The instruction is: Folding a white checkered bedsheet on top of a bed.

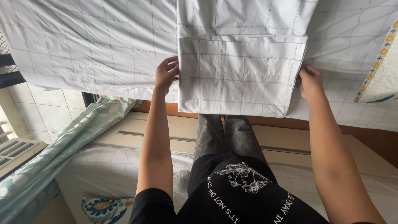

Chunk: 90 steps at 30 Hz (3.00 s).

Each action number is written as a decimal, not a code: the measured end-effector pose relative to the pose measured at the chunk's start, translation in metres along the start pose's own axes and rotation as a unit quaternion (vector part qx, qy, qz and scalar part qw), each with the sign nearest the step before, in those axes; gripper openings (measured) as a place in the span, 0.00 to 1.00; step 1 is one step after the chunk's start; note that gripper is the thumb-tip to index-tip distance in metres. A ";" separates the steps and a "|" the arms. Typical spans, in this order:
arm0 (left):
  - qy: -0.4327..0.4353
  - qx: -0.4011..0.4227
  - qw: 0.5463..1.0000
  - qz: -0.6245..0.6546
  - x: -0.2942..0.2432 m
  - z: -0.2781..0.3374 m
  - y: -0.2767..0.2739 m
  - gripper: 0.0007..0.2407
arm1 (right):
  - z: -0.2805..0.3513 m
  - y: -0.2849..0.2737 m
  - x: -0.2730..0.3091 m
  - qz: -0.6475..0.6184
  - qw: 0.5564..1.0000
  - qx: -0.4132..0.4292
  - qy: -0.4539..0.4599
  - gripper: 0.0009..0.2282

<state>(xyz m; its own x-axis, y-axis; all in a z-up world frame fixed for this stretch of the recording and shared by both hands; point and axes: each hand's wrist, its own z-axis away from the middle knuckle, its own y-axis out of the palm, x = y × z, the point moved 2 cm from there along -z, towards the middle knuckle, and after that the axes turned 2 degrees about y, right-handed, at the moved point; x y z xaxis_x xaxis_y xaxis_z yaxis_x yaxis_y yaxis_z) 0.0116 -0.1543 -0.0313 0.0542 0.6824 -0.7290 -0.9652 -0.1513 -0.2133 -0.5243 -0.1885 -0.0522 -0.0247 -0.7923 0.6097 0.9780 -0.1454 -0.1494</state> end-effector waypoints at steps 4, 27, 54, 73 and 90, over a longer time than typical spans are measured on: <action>-0.014 0.109 0.989 0.094 0.034 -0.019 0.001 0.17 | 0.014 0.004 0.008 -0.024 0.999 0.040 -0.003 0.11; -0.041 0.002 0.985 0.166 0.057 -0.028 0.010 0.17 | 0.004 -0.006 -0.015 -0.217 0.973 0.070 -0.011 0.15; 0.092 -0.175 0.980 0.038 -0.020 -0.097 0.036 0.14 | -0.076 0.017 0.047 -0.035 0.978 -0.096 -0.182 0.15; 0.257 -0.278 0.893 -0.245 -0.026 0.023 0.048 0.09 | 0.051 0.027 0.034 0.286 0.851 -0.131 -0.421 0.23; 0.477 -0.072 0.849 -0.215 -0.052 0.187 0.081 0.04 | 0.151 0.184 0.107 0.463 0.677 0.212 -0.531 0.35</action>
<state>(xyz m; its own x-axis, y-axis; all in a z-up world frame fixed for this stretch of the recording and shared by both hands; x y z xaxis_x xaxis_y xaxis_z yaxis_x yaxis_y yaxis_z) -0.1175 -0.0683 0.1113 0.6426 -0.1818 -0.7443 -0.7661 -0.1680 -0.6204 -0.3154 -0.2107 0.1028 0.5822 0.4798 0.6563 0.4482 0.4841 -0.7515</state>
